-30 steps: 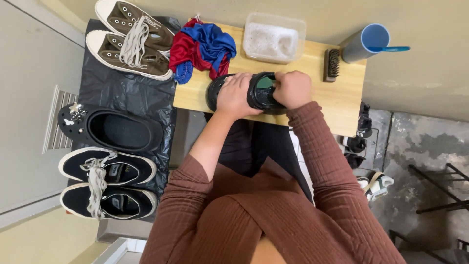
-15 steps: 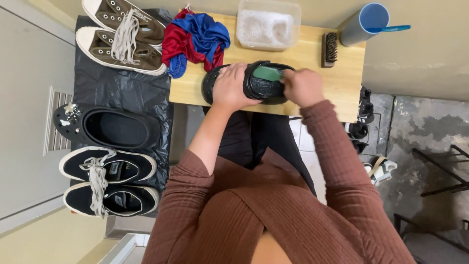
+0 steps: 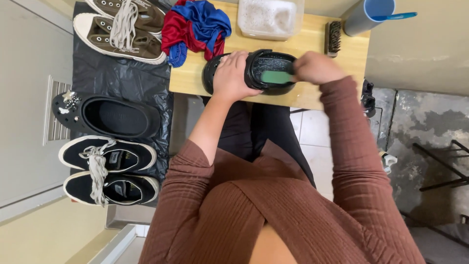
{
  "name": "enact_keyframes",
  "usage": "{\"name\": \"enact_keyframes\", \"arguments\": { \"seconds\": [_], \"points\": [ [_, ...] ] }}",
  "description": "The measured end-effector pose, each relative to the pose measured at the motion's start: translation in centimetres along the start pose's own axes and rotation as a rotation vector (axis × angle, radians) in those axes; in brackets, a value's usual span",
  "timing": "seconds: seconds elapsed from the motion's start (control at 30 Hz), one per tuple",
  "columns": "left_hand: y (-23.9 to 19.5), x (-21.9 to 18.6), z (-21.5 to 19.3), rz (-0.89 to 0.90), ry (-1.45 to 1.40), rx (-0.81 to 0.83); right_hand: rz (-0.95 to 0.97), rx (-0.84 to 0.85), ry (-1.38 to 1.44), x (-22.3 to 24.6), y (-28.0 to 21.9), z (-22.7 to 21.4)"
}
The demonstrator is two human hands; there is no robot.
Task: The person scrubs the sole and upper of a black clog-style shoe using a green brush. They repeatedly dip the brush into a container of soapy water to clean the shoe thoroughly.
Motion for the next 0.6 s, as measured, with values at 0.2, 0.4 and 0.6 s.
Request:
{"name": "enact_keyframes", "arguments": {
  "seconds": [0.2,0.4,0.6],
  "points": [
    [0.0,0.4,0.6,0.016,0.042,-0.011,-0.068,0.047,0.087,2.8,3.8,4.5],
    [-0.1,0.7,0.9,0.043,0.03,-0.029,-0.134,-0.048,0.086,5.3,0.4,2.3],
    [0.2,1.4,2.1,0.028,0.073,-0.034,-0.122,-0.362,0.201,6.8,0.9,3.2]
  ]
}}
Point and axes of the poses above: each hand's wrist, its own y-axis towards the middle knuckle, its own z-axis out of the palm, x = y × z, the point moved 5 cm from there along y, towards the middle knuckle, and after that the axes turned 15 degrees about z, right-handed, at the moved point
